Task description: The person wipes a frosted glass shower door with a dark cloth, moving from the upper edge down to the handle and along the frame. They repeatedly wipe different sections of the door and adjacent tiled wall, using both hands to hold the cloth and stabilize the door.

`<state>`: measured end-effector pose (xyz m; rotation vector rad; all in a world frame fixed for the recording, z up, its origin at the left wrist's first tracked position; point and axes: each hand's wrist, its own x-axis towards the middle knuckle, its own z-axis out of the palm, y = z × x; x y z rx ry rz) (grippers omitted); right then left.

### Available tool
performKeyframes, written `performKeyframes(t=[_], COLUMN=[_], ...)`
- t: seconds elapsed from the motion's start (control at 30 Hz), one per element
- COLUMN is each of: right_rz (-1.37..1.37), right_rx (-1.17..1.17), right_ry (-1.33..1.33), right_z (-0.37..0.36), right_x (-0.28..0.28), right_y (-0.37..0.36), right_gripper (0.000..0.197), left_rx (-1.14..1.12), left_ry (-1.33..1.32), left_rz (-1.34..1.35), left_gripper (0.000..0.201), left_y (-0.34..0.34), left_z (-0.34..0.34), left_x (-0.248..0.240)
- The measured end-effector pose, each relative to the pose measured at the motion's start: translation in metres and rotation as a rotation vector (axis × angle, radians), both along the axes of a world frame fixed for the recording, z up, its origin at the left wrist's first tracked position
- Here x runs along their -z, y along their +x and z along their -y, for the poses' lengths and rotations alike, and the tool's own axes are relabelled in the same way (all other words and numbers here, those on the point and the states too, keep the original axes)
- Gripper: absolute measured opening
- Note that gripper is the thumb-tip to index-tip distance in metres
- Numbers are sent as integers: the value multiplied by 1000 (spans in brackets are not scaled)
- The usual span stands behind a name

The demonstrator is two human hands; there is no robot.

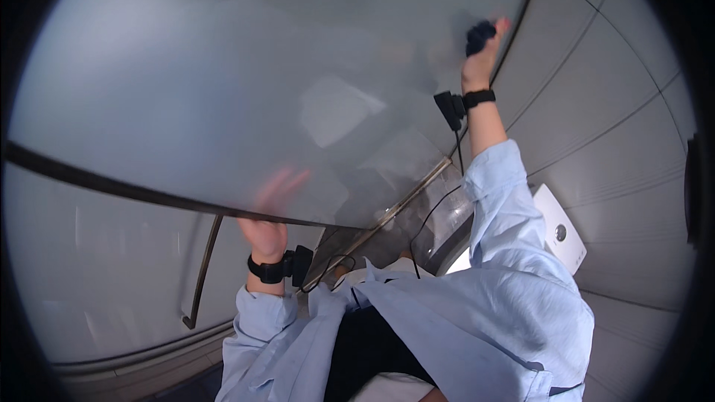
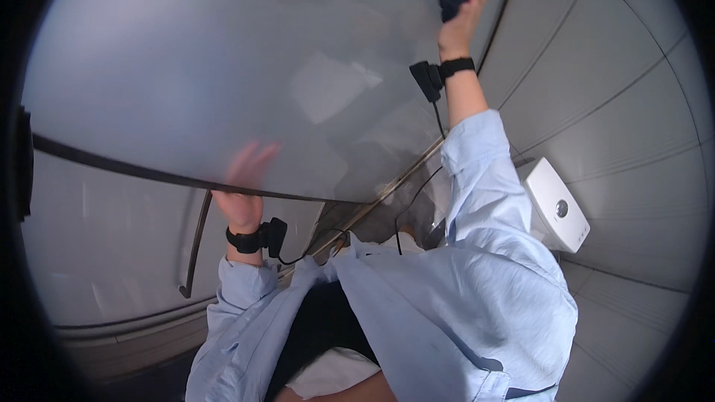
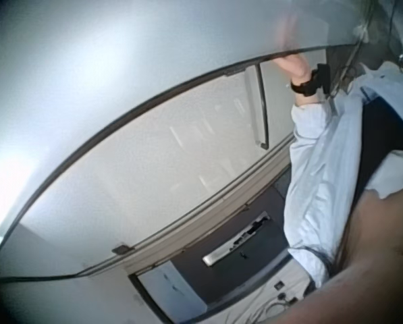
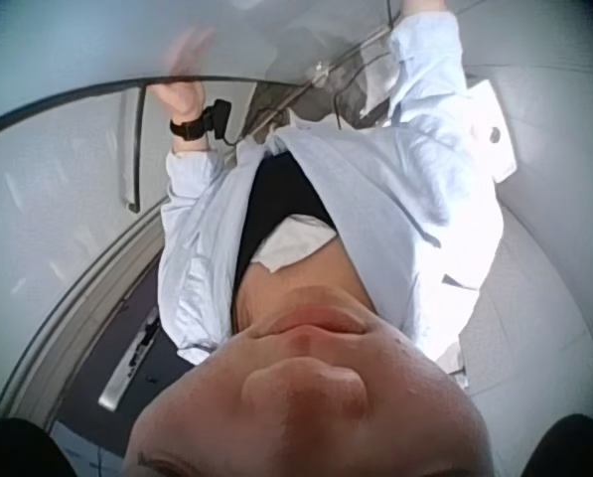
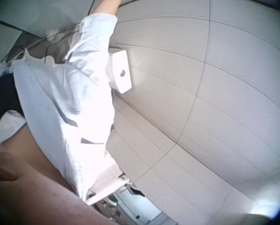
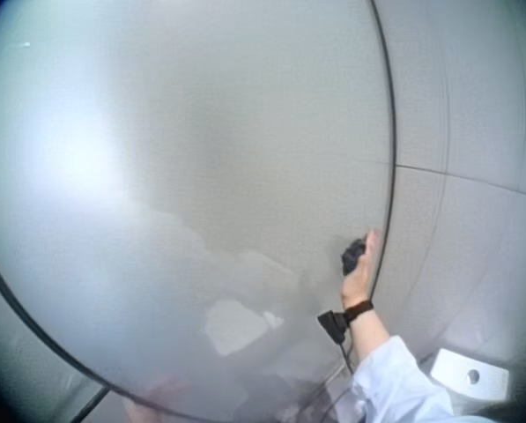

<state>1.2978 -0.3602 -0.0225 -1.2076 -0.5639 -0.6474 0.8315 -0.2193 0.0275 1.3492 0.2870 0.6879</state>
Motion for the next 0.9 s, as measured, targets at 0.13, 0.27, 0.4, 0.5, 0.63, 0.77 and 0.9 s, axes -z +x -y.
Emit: performKeyframes(t=[0.13, 0.27, 0.4, 0.5, 0.63, 0.77, 0.9], right_rz=[-649, -405, 293, 526, 736, 885, 1205], right_rx=[-163, -49, -3, 39, 165, 11, -67], right_ry=[322, 122, -179, -254, -158, -121, -215], right_z=[-22, -55, -62, -67, -89, -97, -89], right_x=[51, 15, -121, -224, -306, -322, -310], right_y=[-59, -176, -250, -269, -302, -348, -354], right_gripper=[63, 78, 82, 85, 66, 60, 43], left_rx=[-105, -102, -170, 20, 164, 5, -110], left_ry=[-30, 148, -119, -106, 66, 136, 94], left_rz=[86, -2, -33, 117, 164, 103, 85], left_gripper=[88, 88, 99, 109, 107, 92, 71], left_y=[-2, -3, 11, 8, 1, -4, -1], left_z=[-3, -7, -14, -13, -2, 3, -16], left_x=[11, 26, 50, 50, 21, 13, 57])
